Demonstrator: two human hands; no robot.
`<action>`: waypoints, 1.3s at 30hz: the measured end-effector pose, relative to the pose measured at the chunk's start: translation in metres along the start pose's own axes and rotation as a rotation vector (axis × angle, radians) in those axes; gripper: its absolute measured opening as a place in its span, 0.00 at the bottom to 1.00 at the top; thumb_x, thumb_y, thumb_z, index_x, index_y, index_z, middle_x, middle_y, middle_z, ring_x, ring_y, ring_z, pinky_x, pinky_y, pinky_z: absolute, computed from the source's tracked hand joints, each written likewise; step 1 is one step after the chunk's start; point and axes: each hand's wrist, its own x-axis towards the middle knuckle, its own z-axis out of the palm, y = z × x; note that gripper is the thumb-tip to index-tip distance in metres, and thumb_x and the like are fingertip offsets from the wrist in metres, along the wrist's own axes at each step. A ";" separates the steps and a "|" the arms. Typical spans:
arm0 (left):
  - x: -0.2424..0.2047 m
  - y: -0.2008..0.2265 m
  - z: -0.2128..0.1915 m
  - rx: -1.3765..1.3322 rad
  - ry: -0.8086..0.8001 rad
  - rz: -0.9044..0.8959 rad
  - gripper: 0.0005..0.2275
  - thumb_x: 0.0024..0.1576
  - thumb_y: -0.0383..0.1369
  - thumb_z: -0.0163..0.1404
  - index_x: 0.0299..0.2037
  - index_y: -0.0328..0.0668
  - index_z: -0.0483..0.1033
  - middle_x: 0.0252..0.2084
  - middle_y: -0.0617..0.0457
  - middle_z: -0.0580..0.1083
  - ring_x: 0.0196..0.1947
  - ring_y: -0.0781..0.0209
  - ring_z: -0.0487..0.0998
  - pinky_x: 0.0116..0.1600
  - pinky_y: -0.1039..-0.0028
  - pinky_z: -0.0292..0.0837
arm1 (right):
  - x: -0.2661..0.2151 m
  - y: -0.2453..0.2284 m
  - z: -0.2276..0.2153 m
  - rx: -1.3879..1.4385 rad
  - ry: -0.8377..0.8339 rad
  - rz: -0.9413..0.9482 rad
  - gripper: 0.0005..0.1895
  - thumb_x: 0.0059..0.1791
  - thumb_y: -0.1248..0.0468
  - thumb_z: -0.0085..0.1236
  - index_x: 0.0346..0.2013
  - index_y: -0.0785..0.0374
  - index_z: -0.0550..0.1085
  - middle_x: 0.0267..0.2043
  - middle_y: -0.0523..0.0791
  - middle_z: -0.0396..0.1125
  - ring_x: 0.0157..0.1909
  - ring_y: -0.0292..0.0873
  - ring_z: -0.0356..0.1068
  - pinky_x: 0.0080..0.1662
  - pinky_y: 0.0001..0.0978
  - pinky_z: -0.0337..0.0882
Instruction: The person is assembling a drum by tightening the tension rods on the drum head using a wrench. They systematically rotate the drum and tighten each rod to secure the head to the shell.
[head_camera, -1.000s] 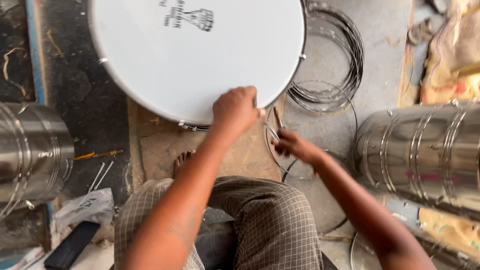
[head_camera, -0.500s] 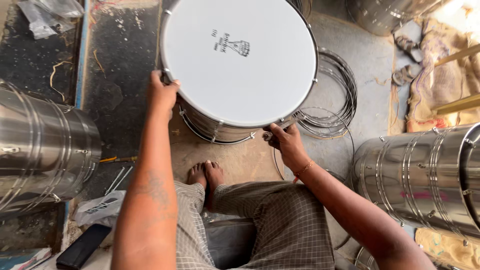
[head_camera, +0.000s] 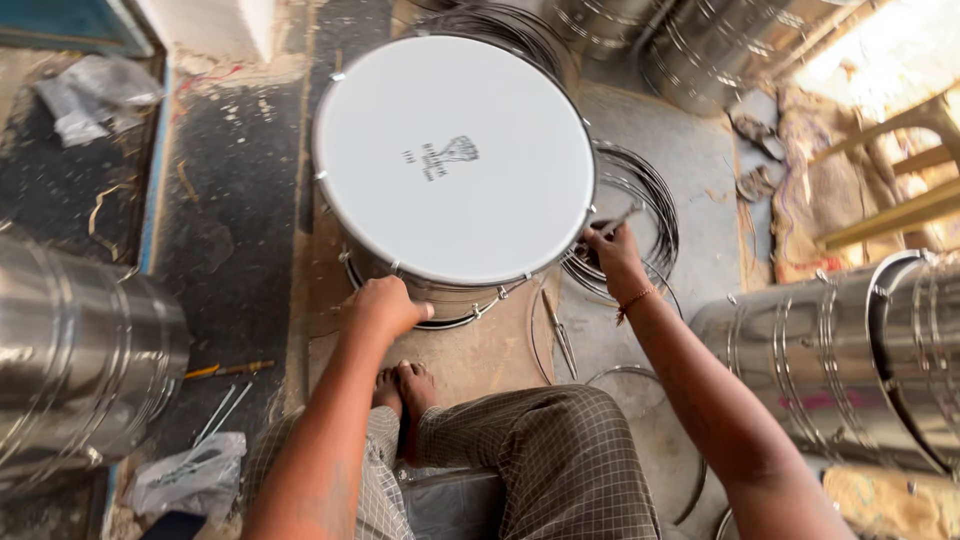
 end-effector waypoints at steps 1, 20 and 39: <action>-0.002 0.010 0.003 0.141 -0.006 0.042 0.23 0.52 0.48 0.64 0.48 0.40 0.78 0.47 0.41 0.79 0.44 0.46 0.78 0.49 0.56 0.74 | 0.000 -0.004 -0.006 -0.018 0.024 -0.024 0.13 0.55 0.63 0.57 0.45 0.72 0.68 0.36 0.50 0.72 0.31 0.39 0.69 0.32 0.32 0.70; 0.071 0.163 0.085 0.289 -0.117 0.305 0.17 0.50 0.39 0.64 0.46 0.45 0.76 0.47 0.50 0.78 0.50 0.50 0.80 0.50 0.61 0.78 | -0.106 0.088 0.106 0.415 -0.706 0.620 0.19 0.55 0.59 0.48 0.57 0.65 0.69 0.50 0.51 0.72 0.47 0.45 0.77 0.51 0.42 0.79; 0.074 0.168 0.083 0.293 -0.100 0.305 0.17 0.48 0.39 0.65 0.43 0.43 0.77 0.44 0.48 0.78 0.48 0.48 0.80 0.49 0.59 0.78 | -0.097 0.124 0.156 0.882 -0.456 0.523 0.12 0.57 0.61 0.51 0.53 0.65 0.70 0.50 0.46 0.69 0.50 0.41 0.69 0.49 0.39 0.72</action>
